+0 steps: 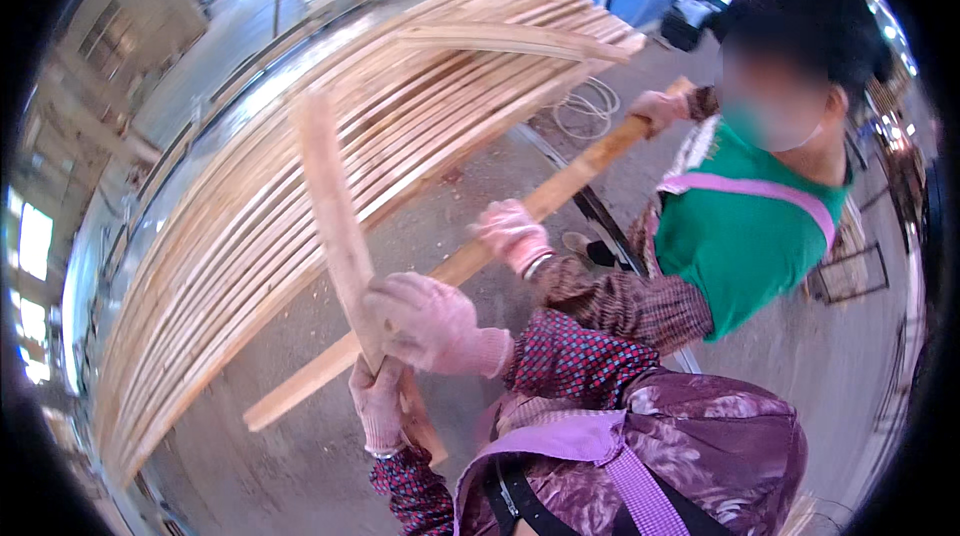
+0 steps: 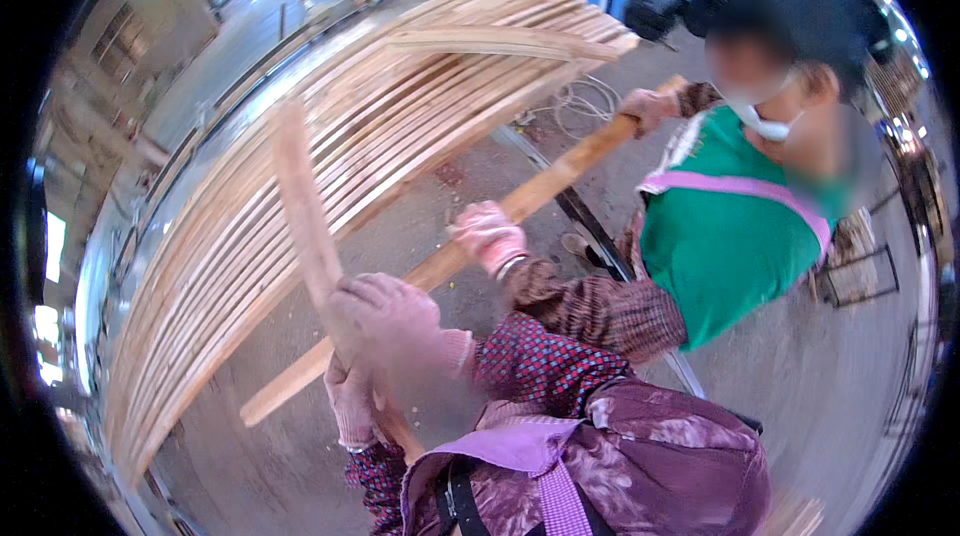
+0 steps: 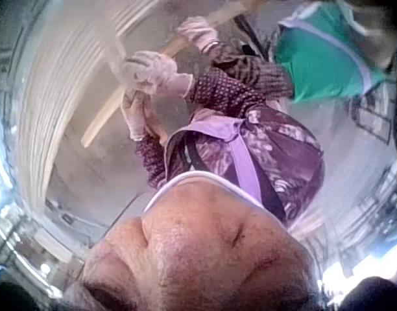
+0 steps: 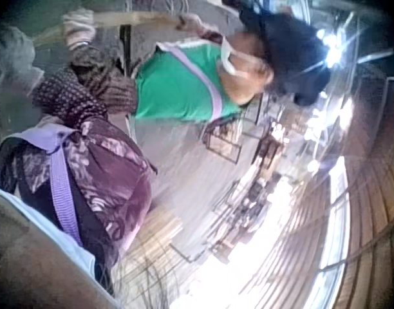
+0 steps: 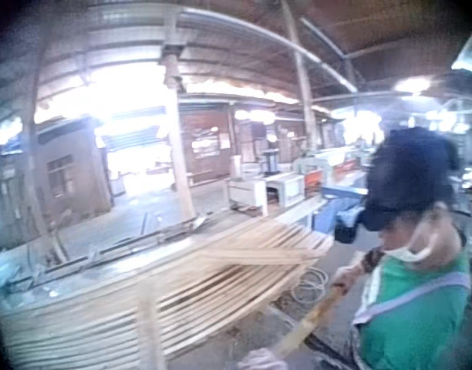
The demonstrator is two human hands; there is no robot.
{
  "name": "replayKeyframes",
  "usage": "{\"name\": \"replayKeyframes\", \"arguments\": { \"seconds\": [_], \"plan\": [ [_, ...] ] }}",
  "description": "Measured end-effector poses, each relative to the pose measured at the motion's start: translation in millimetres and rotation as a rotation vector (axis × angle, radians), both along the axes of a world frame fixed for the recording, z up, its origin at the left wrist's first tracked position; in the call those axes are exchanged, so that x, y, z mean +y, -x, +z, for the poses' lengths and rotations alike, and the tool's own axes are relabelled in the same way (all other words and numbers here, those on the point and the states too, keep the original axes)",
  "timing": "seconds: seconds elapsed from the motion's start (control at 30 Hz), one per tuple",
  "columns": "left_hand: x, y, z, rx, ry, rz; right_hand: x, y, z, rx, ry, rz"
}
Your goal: The person picks up long, thin wooden planks from a pile and places them onto a metal rack. They handle the planks one by one, aligning them with the existing stack on the rack. The person occasionally adjusts the position of the planks to ensure they are straight.
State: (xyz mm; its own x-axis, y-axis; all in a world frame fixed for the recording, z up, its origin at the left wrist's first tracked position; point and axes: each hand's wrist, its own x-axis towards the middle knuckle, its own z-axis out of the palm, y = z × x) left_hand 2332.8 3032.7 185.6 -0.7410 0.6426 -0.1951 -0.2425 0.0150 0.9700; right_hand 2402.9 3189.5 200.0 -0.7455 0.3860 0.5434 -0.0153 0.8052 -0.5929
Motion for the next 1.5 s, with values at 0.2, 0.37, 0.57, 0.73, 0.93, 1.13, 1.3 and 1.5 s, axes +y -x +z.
{"name": "replayKeyframes", "arguments": {
  "seconds": [0.2,0.37,0.57,0.73,0.93,1.13,1.3,1.5],
  "plan": [
    [-0.1,-5.1,-36.4,-0.015,-0.145,0.106,-3.6,2.0,-12.3,0.092,0.001,0.122],
    [-4.6,1.8,-43.3,0.025,-0.146,0.168,-12.8,4.5,-15.5,0.114,-0.032,0.177],
    [-36.5,22.4,-19.6,0.117,0.141,0.085,-19.1,8.3,-6.6,-0.021,-1.081,-0.039],
    [-86.1,10.3,7.4,0.095,0.453,-0.053,-32.7,11.8,-11.7,-0.128,-0.741,0.371],
    [-113.2,-16.4,18.9,0.357,0.807,-0.182,-47.6,10.5,-27.0,-0.124,-0.774,0.531],
    [-135.4,-29.5,-4.0,0.648,0.626,0.397,-44.6,25.3,-27.9,-0.057,-0.763,0.506],
    [-170.9,-16.0,7.4,1.07,0.198,0.823,-6.4,74.5,-3.1,0.011,-0.973,0.225],
    [-184.4,-24.9,-8.8,0.701,0.218,0.858,106.2,134.8,49.1,-0.2,-0.887,0.172]
  ]
}}
